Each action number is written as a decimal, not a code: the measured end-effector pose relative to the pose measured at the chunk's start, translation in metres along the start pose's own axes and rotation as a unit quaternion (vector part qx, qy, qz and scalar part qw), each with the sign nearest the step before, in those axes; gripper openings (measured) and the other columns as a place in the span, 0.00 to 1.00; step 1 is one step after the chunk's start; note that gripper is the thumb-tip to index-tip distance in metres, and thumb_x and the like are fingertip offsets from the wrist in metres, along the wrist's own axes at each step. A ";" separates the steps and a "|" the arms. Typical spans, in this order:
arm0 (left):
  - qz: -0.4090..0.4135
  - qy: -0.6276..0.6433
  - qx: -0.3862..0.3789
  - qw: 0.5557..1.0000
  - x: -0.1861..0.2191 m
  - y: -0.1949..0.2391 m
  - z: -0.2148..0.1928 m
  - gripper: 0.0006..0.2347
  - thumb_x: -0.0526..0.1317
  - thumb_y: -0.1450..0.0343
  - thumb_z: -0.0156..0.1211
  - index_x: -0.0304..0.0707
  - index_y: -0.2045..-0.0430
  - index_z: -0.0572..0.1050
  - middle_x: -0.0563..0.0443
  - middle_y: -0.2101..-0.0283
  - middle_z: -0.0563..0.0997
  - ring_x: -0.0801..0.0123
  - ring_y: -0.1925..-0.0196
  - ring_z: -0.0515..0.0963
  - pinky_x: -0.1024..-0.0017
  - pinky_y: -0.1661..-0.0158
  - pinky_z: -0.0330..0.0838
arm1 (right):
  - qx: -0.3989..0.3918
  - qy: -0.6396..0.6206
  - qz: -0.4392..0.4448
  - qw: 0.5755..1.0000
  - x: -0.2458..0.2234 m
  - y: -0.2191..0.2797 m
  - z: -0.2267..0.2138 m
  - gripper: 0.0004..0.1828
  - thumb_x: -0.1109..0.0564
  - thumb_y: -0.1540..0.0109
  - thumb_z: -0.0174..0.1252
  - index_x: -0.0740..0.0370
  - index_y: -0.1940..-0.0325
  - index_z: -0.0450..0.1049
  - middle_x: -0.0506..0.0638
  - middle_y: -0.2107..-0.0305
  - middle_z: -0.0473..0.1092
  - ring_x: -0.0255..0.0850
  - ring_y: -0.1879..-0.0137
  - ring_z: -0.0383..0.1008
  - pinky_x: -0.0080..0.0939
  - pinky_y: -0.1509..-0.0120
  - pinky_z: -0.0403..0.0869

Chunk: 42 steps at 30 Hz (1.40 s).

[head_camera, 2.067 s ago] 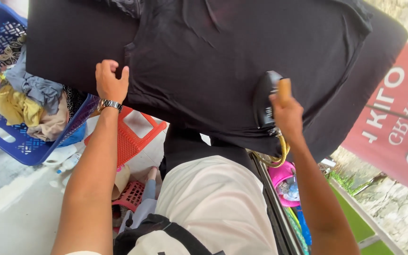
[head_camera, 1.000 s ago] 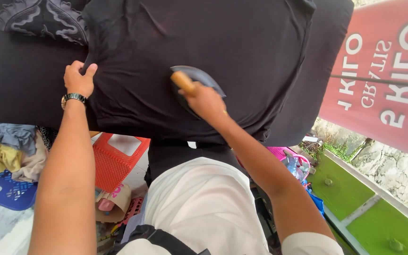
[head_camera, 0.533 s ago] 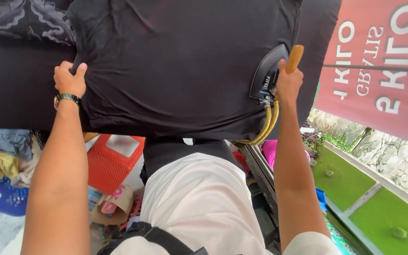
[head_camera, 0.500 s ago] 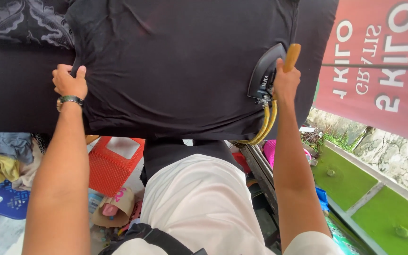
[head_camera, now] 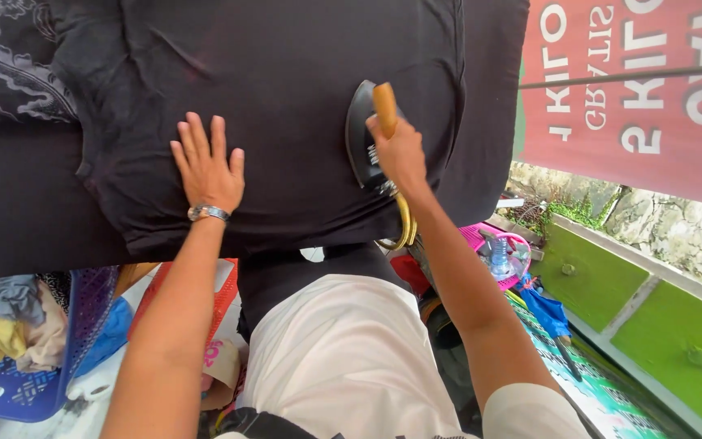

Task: A person irons a black t-shirt on an ironing board and then folds it.

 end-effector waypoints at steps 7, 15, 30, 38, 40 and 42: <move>-0.086 -0.024 -0.024 0.996 -0.039 -0.004 -0.022 0.29 0.51 0.11 0.46 0.43 0.14 0.49 0.31 0.15 0.40 0.36 0.13 0.43 0.34 0.20 0.43 | 0.171 -0.113 0.027 0.978 0.034 -0.088 -0.083 0.28 0.30 0.31 0.60 0.58 0.53 0.75 0.54 0.61 0.75 0.51 0.59 0.77 0.55 0.58 0.75; -0.134 0.030 0.004 0.991 0.004 -0.008 -0.009 0.30 0.41 0.14 0.52 0.37 0.14 0.51 0.30 0.15 0.38 0.34 0.13 0.41 0.32 0.20 0.43 | 0.163 -0.193 0.062 0.966 0.111 -0.043 -0.153 0.21 0.36 0.22 0.55 0.55 0.51 0.66 0.41 0.77 0.58 0.31 0.82 0.60 0.35 0.82 0.64; 0.101 0.033 -0.069 0.992 0.104 0.001 0.032 0.31 0.49 0.18 0.56 0.44 0.17 0.56 0.30 0.14 0.47 0.35 0.13 0.46 0.32 0.23 0.40 | 0.144 -0.056 0.052 0.987 0.225 -0.043 -0.089 0.30 0.33 0.27 0.65 0.66 0.54 0.79 0.61 0.69 0.76 0.61 0.60 0.83 0.62 0.58 0.76; 0.112 0.032 0.015 0.993 0.030 0.016 0.005 0.28 0.45 0.23 0.66 0.43 0.25 0.69 0.31 0.19 0.60 0.37 0.20 0.63 0.40 0.28 0.60 | 0.200 -0.079 -0.020 0.976 0.177 -0.023 -0.105 0.22 0.44 0.23 0.62 0.61 0.64 0.72 0.49 0.80 0.67 0.39 0.77 0.68 0.46 0.72 0.66; 0.077 0.028 0.050 0.995 -0.011 0.032 -0.001 0.28 0.44 0.24 0.68 0.43 0.26 0.71 0.31 0.21 0.62 0.36 0.22 0.65 0.39 0.29 0.61 | 0.201 -0.052 -0.017 0.978 0.186 -0.035 -0.102 0.22 0.40 0.24 0.63 0.60 0.59 0.76 0.53 0.76 0.72 0.48 0.70 0.75 0.54 0.65 0.70; 0.042 0.024 0.083 0.995 -0.053 0.054 -0.003 0.28 0.42 0.26 0.70 0.43 0.28 0.72 0.32 0.22 0.64 0.35 0.24 0.67 0.39 0.31 0.63 | 0.202 -0.024 -0.014 0.979 0.182 -0.030 -0.101 0.23 0.37 0.25 0.65 0.60 0.54 0.79 0.57 0.71 0.77 0.57 0.64 0.81 0.62 0.59 0.73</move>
Point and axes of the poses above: each hand's wrist, its own y-axis away from the middle knuckle, its own z-axis out of the palm, x = y × z, the point moved 4 cm from there along -y, towards the middle knuckle
